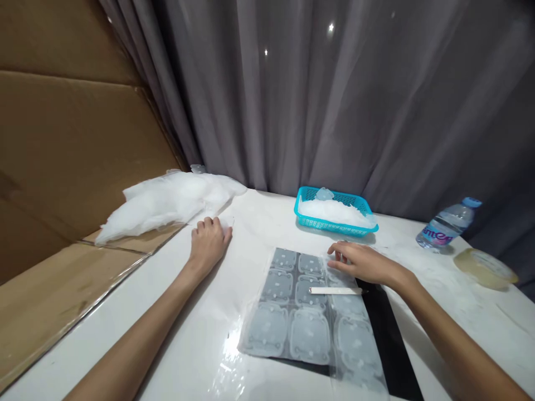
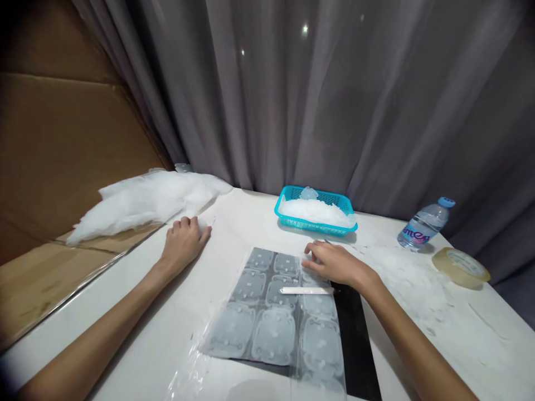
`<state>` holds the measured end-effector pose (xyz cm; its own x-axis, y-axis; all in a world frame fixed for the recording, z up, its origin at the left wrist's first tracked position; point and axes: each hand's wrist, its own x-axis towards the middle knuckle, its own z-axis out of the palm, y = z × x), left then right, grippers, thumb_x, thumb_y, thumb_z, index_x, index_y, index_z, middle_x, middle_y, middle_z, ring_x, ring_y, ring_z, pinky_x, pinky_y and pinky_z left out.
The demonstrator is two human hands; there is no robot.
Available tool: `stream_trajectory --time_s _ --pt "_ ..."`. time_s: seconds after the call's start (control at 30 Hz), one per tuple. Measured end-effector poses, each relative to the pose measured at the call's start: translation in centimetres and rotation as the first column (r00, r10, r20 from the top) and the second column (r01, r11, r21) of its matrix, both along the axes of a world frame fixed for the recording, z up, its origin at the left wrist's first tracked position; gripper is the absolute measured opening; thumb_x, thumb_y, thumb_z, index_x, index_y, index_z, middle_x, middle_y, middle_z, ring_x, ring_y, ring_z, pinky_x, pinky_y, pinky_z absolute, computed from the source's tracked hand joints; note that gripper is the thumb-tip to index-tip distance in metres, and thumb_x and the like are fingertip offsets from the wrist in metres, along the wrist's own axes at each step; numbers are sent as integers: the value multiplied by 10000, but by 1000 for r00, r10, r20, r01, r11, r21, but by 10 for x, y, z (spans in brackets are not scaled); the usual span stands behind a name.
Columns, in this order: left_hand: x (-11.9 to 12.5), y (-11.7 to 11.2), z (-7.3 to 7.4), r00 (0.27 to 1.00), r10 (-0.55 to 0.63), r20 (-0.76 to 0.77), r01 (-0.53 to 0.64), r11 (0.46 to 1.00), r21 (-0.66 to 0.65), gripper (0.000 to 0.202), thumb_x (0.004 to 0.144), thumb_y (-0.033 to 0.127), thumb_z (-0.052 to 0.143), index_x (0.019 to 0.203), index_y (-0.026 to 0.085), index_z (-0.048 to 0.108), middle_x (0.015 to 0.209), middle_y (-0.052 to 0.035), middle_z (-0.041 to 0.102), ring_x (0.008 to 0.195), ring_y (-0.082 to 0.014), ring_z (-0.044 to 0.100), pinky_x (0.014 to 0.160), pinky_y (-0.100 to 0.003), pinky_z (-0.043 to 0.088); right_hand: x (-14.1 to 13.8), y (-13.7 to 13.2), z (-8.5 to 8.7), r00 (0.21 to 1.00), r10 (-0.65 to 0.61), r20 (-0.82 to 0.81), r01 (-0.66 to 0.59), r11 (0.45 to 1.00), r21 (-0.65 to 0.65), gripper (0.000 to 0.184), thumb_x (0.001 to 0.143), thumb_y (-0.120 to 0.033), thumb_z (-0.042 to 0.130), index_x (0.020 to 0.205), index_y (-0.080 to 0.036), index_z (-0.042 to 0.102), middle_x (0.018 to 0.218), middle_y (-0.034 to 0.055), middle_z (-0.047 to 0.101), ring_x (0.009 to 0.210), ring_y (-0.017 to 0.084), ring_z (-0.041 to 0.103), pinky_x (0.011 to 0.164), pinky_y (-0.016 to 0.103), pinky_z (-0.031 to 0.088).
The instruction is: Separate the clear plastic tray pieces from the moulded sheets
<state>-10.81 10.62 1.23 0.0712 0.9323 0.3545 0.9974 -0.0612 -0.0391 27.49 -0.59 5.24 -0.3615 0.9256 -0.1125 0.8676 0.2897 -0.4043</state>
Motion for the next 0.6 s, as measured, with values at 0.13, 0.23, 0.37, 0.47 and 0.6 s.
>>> stream_trajectory --time_s 0.13,0.23,0.37,0.47,0.6 --pt "2 -1 2 994 75 85 -71 996 -44 452 1006 353 426 1182 -31 587 1159 -389 634 1144 -540 583 813 -567 526 0 -2 -1 1000 12 -14 -11 1000 18 312 1027 -457 535 1152 -221 696 1039 75 723 937 249 683 811 350 483" --pt "-1 1 7 982 48 181 -30 995 -100 336 957 236 453 1133 -12 595 1053 -359 686 1055 -498 648 788 -520 528 -1 -2 -1 999 12 -33 -12 1000 25 306 1026 -450 536 1152 -224 698 1030 75 730 923 246 681 804 348 482" --pt "-5 3 18 927 24 373 20 994 -111 246 907 225 497 1077 69 584 930 -254 710 920 -407 684 748 -439 512 -2 -2 -3 999 17 -33 -16 999 44 292 1031 -433 529 1134 -220 701 1018 75 732 907 244 680 806 352 480" --pt "2 -1 27 826 -7 563 78 992 -103 161 890 309 502 941 165 552 789 -115 647 813 -306 643 674 -348 476 -4 -3 -2 998 23 -53 -19 997 68 291 1037 -438 524 1116 -221 701 1012 76 732 897 245 678 801 358 485" --pt "38 -23 32 580 -46 814 322 930 -176 354 933 527 381 724 241 376 610 25 393 561 -156 429 538 -263 364 -20 -7 2 972 10 -234 31 985 171 356 1044 -507 526 1260 -246 638 1183 89 695 1016 256 668 890 388 505"
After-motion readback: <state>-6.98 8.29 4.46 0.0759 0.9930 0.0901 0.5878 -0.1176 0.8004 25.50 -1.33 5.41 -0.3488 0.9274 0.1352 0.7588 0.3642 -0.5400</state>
